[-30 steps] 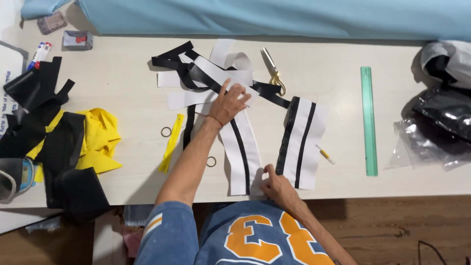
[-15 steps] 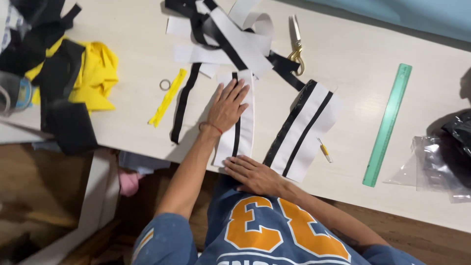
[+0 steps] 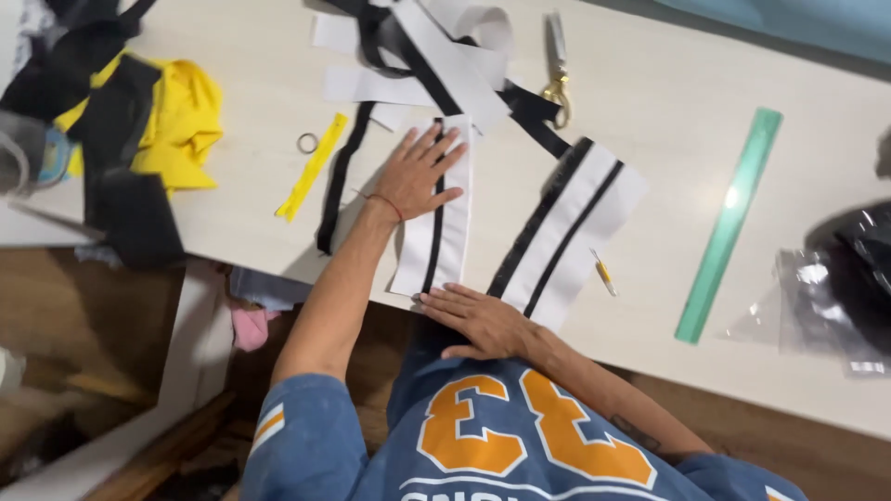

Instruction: Preparing fabric strips by using a small tool to adjust edges and then arranging them on a table.

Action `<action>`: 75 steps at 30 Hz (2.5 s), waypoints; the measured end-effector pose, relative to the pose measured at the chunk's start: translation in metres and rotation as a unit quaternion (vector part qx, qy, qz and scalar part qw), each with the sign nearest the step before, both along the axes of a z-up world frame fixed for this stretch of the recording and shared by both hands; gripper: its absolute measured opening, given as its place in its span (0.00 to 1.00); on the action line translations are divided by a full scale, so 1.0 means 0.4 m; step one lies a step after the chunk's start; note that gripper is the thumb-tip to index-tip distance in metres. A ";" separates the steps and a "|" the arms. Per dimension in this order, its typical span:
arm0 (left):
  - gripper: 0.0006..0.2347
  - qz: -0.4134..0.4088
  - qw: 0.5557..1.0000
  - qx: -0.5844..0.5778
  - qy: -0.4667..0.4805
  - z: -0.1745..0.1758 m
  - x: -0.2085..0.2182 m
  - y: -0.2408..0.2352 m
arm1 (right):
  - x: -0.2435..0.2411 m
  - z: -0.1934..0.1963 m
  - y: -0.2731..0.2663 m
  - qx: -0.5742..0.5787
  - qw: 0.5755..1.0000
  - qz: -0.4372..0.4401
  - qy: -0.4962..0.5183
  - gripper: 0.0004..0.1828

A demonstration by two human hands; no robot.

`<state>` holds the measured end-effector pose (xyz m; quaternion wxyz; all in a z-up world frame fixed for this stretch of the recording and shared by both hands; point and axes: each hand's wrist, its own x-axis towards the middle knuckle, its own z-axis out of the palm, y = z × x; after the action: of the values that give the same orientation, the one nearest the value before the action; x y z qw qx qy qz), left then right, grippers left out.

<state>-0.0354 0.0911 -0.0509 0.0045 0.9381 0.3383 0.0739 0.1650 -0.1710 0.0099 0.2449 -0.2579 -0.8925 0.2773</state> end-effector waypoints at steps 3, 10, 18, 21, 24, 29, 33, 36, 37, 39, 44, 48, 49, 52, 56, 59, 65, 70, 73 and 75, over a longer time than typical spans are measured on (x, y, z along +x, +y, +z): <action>0.35 -0.026 0.998 0.026 -0.057 0.018 0.053 -0.016 | 0.034 0.031 -0.038 0.038 0.989 -0.133 0.047 0.34; 0.30 -0.169 0.974 -0.011 -0.150 0.017 0.240 -0.304 | 0.261 -0.140 -0.049 0.018 0.916 -0.401 -0.013 0.15; 0.13 -0.235 0.950 0.009 -0.207 -0.076 0.192 -0.295 | 0.227 -0.063 -0.050 -0.039 0.838 -0.539 -0.079 0.24; 0.08 -0.305 0.928 0.015 -0.214 -0.042 0.155 -0.280 | 0.217 -0.061 -0.055 -0.054 0.828 -0.554 -0.068 0.24; 0.08 -0.335 0.916 0.038 -0.217 -0.077 0.156 -0.250 | 0.227 -0.077 -0.051 -0.049 0.831 -0.551 -0.063 0.23; 0.08 -0.312 0.924 0.013 -0.222 0.029 0.180 -0.261 | 0.227 -0.079 -0.067 -0.033 0.829 -0.555 -0.061 0.23; 0.08 -0.283 0.939 0.009 -0.197 0.022 0.193 -0.288 | 0.230 -0.048 -0.050 -0.018 0.848 -0.523 -0.082 0.27; 0.06 -0.276 0.940 0.051 -0.192 0.023 0.202 -0.284 | 0.249 -0.056 -0.042 -0.014 0.857 -0.508 -0.083 0.26; 0.06 -0.269 0.942 0.057 -0.192 0.026 0.189 -0.283 | 0.260 -0.058 -0.045 -0.009 0.861 -0.501 -0.083 0.26; 0.08 -0.213 0.966 0.048 -0.142 0.032 0.166 -0.287 | 0.287 -0.061 -0.054 -0.048 0.874 -0.477 -0.080 0.27; 0.13 -0.002 0.989 0.106 -0.101 0.114 0.058 -0.234 | 0.462 -0.023 -0.015 -0.124 0.855 -0.499 0.058 0.19; 0.13 0.017 0.985 0.093 -0.146 0.169 0.131 -0.303 | 0.628 -0.028 0.144 -0.065 0.837 -0.540 -0.056 0.30; 0.13 0.023 0.985 0.094 -0.144 0.157 0.189 -0.375 | 0.637 -0.027 0.194 -0.066 0.840 -0.535 -0.055 0.30; 0.24 -0.037 0.990 0.037 -0.131 0.105 0.330 -0.545 | 0.641 -0.025 0.336 -0.023 0.806 -0.537 -0.246 0.48; 0.24 -0.204 0.963 -0.064 -0.163 0.079 0.368 -0.613 | 0.633 -0.063 0.429 -0.197 0.830 -0.477 -0.214 0.44; 0.19 -0.222 0.958 -0.052 -0.174 0.093 0.364 -0.597 | 0.638 -0.051 0.465 -0.229 0.840 -0.451 -0.195 0.33; 0.17 -0.270 0.949 -0.094 -0.132 0.073 0.345 -0.618 | 0.631 -0.101 0.453 -0.094 0.826 -0.462 -0.308 0.27; 0.21 -0.289 0.945 -0.114 -0.100 0.034 0.337 -0.618 | 0.651 -0.172 0.460 0.069 0.854 -0.398 -0.327 0.29; 0.26 -0.291 0.945 -0.112 -0.100 0.005 0.343 -0.607 | 0.670 -0.170 0.485 0.099 0.852 -0.374 -0.352 0.26; 0.26 -0.304 0.940 -0.141 -0.067 -0.004 0.337 -0.607 | 0.677 -0.167 0.485 0.127 0.864 -0.335 -0.354 0.26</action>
<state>0.0996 -0.1518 -0.0524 0.1820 0.9789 0.0429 0.0828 0.4358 0.0232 -0.0568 0.0214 -0.5886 -0.8068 -0.0469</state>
